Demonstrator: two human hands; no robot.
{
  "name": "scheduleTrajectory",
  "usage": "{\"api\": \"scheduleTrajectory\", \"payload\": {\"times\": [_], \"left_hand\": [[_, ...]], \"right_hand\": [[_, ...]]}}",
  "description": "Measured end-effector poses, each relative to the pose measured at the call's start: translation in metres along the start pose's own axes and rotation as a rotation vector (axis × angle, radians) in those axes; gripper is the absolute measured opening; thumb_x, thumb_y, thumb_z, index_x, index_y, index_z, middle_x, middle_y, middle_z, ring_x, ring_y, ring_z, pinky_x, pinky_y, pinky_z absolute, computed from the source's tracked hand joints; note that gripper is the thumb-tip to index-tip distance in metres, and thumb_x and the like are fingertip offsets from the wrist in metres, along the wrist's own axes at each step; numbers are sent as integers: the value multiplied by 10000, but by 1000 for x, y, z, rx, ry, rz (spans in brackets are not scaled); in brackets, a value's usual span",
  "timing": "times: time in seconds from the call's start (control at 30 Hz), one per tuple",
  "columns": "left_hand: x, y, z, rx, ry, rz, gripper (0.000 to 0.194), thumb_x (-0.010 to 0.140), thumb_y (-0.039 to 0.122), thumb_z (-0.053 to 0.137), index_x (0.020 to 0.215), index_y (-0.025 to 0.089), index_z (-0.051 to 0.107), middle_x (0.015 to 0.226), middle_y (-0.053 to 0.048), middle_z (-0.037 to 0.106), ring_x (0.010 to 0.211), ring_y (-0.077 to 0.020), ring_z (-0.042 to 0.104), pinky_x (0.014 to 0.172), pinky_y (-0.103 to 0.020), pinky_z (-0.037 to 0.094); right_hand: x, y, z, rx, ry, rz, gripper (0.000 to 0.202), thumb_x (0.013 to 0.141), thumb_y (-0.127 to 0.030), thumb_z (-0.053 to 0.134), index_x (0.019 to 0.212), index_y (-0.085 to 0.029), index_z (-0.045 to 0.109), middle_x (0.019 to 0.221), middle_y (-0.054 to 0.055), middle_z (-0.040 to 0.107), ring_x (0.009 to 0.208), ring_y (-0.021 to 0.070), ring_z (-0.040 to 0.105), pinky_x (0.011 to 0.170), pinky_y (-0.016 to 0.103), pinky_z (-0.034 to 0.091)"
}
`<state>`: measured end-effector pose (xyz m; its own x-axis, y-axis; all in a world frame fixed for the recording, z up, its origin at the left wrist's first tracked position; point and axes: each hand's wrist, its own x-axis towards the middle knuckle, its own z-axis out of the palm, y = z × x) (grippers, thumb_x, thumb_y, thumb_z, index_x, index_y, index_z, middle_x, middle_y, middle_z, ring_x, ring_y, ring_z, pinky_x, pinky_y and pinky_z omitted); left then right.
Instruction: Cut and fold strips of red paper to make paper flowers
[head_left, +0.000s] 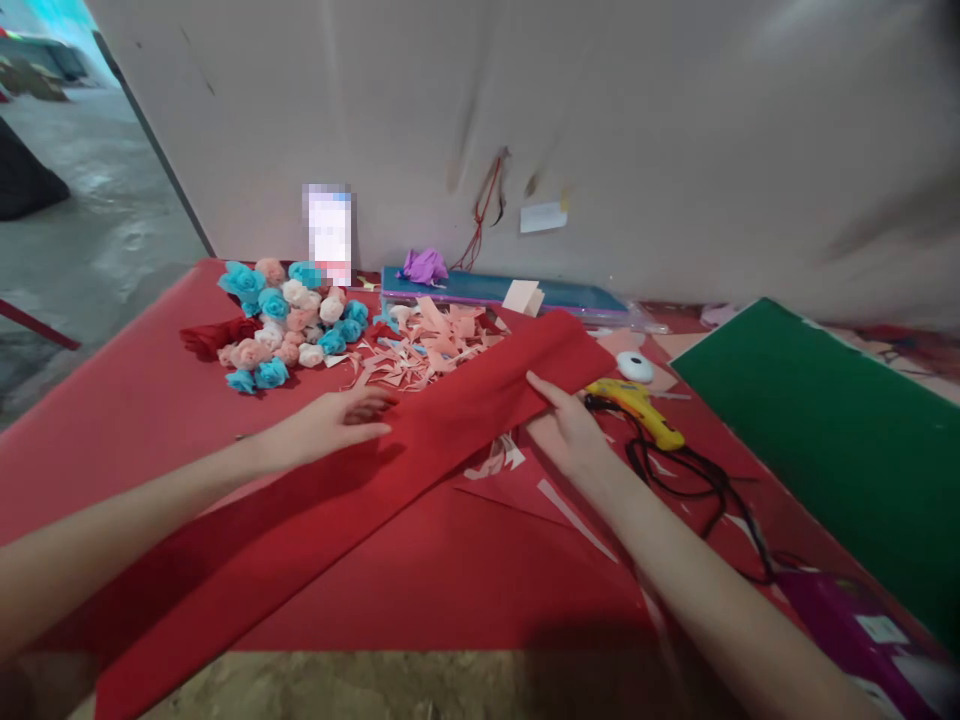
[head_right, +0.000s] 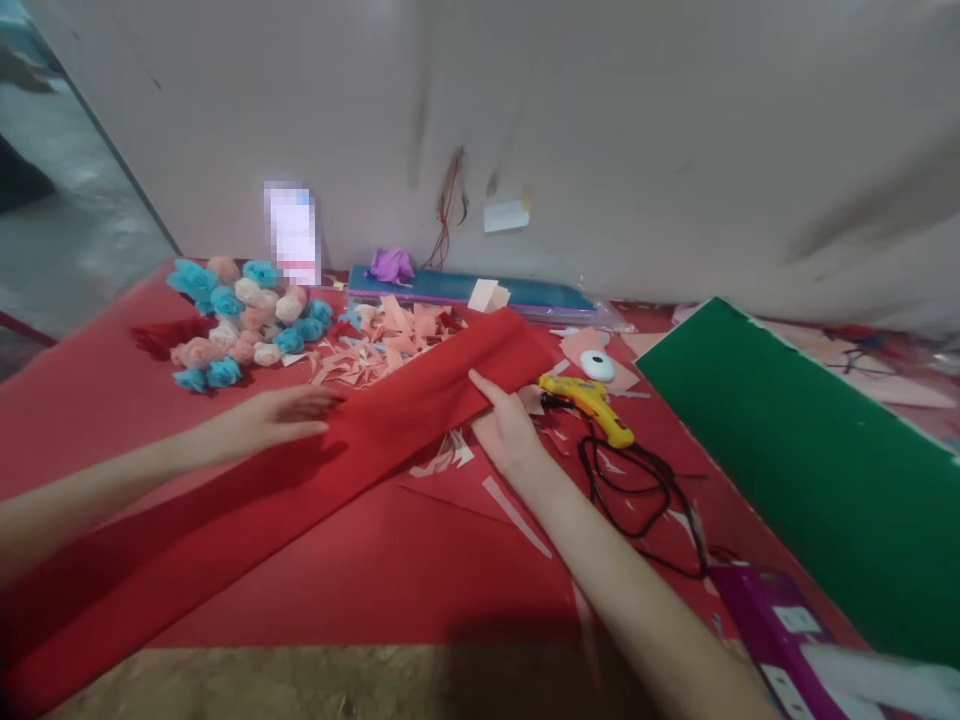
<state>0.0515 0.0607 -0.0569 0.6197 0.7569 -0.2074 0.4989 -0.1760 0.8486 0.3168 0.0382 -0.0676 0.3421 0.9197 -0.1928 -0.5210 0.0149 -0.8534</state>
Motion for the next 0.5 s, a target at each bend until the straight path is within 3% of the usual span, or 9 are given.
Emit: {"api": "scheduleTrajectory", "payload": {"times": [0.1, 0.2, 0.33, 0.5], "left_hand": [[25, 11, -2, -33, -111, -57, 399, 661, 417, 665, 951, 145, 625, 982, -46, 676, 953, -248, 605, 816, -306, 467], [31, 17, 1, -85, -197, -113, 266, 599, 341, 728, 763, 141, 668, 764, -19, 695, 750, -211, 639, 676, -277, 489], [35, 16, 9, -267, -285, -188, 225, 559, 281, 752, 742, 168, 686, 744, -1, 704, 682, -168, 645, 637, -263, 511], [44, 12, 21, -482, -327, -210, 355, 478, 337, 801, 764, 157, 688, 794, -32, 714, 701, -173, 659, 655, -277, 525]], "right_hand": [[2, 1, 3, 62, 36, -33, 227, 716, -106, 582, 912, -208, 633, 897, -21, 707, 912, 130, 632, 872, 261, 497], [4, -2, 2, 104, 71, -41, 184, 751, -115, 549, 888, -201, 636, 883, -20, 709, 924, 118, 630, 889, 249, 484], [-5, 0, 4, 127, 75, 17, 97, 751, -183, 567, 810, -199, 643, 820, -12, 712, 921, 140, 635, 888, 278, 489], [-37, 24, 16, 103, 15, 167, 179, 591, -159, 707, 759, -174, 648, 781, 26, 712, 876, 233, 653, 852, 394, 515]]}}
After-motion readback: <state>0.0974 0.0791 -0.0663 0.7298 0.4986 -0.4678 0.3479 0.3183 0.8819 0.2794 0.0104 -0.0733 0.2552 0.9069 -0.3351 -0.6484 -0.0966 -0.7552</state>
